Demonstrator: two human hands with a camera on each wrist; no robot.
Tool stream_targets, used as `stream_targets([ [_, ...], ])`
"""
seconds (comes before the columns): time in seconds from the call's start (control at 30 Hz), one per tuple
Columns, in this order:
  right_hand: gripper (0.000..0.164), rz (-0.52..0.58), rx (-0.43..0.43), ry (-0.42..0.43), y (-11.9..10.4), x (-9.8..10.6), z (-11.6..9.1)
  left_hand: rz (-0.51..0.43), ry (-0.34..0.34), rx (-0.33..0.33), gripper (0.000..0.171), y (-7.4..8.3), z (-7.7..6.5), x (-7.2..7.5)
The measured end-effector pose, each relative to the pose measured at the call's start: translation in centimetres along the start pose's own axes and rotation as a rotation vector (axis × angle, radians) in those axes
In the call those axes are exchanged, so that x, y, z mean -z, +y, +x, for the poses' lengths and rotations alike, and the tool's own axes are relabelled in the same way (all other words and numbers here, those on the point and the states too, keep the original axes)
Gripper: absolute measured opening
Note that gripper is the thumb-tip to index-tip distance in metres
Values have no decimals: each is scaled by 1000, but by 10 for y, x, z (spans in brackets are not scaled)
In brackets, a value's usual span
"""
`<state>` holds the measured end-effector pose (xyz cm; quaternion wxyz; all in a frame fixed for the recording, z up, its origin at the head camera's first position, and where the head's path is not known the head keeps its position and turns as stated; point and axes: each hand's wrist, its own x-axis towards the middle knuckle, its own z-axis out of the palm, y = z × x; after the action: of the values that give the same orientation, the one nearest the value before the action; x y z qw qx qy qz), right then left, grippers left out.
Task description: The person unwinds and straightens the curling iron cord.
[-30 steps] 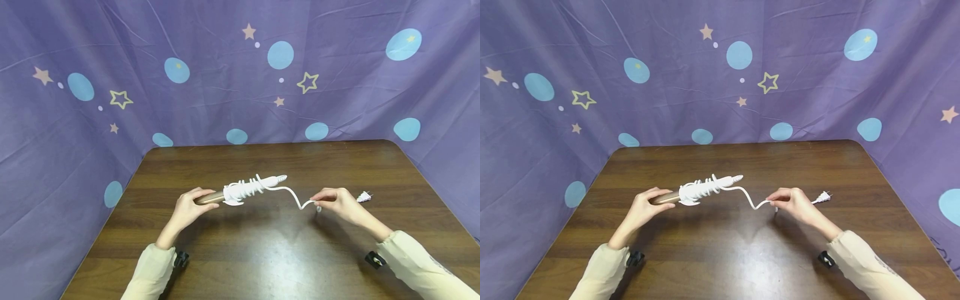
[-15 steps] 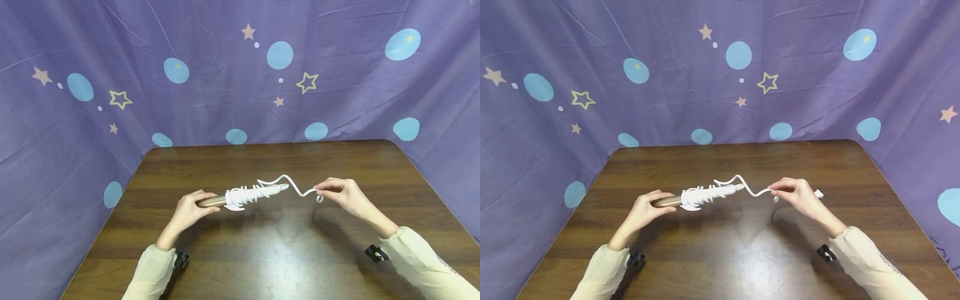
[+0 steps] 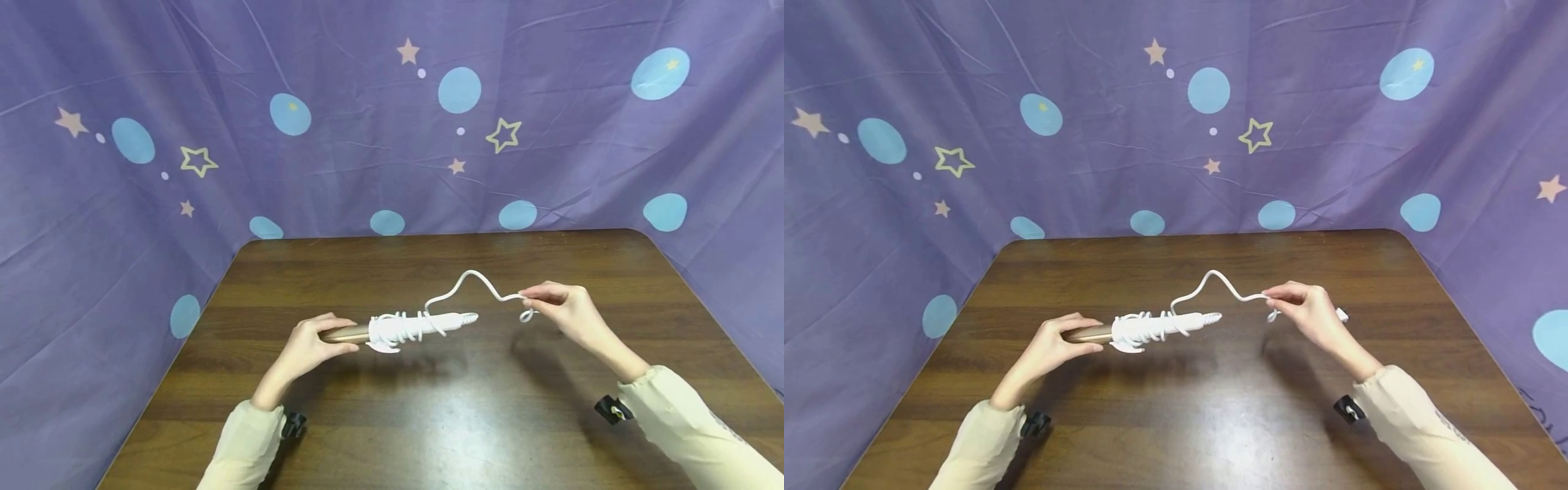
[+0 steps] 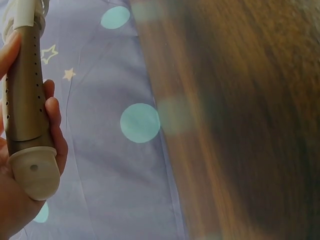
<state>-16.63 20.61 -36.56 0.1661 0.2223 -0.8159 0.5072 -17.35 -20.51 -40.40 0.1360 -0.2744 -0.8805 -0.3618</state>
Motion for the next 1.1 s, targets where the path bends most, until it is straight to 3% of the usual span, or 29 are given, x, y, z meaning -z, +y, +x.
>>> stream_targets([
  [0.37,14,-82,-70,5,42,4,-1,-93,-2,56,35,2,-4,5],
  [0.53,14,-77,-85,-32,47,6,-5,-126,14,83,33,23,-2,15],
  [0.6,14,-97,-74,-59,49,6,-6,-118,18,110,32,31,-1,19],
  [0.67,13,-126,-59,-84,51,7,-8,-112,30,147,34,23,-2,18],
  [0.87,13,-201,6,-123,57,10,-15,-98,60,214,35,28,-2,24],
  [0.9,13,-209,12,-127,57,10,-16,-101,65,221,34,33,-2,26],
  [1.1,17,-232,44,-162,57,11,-23,-112,120,243,34,29,-3,29],
])
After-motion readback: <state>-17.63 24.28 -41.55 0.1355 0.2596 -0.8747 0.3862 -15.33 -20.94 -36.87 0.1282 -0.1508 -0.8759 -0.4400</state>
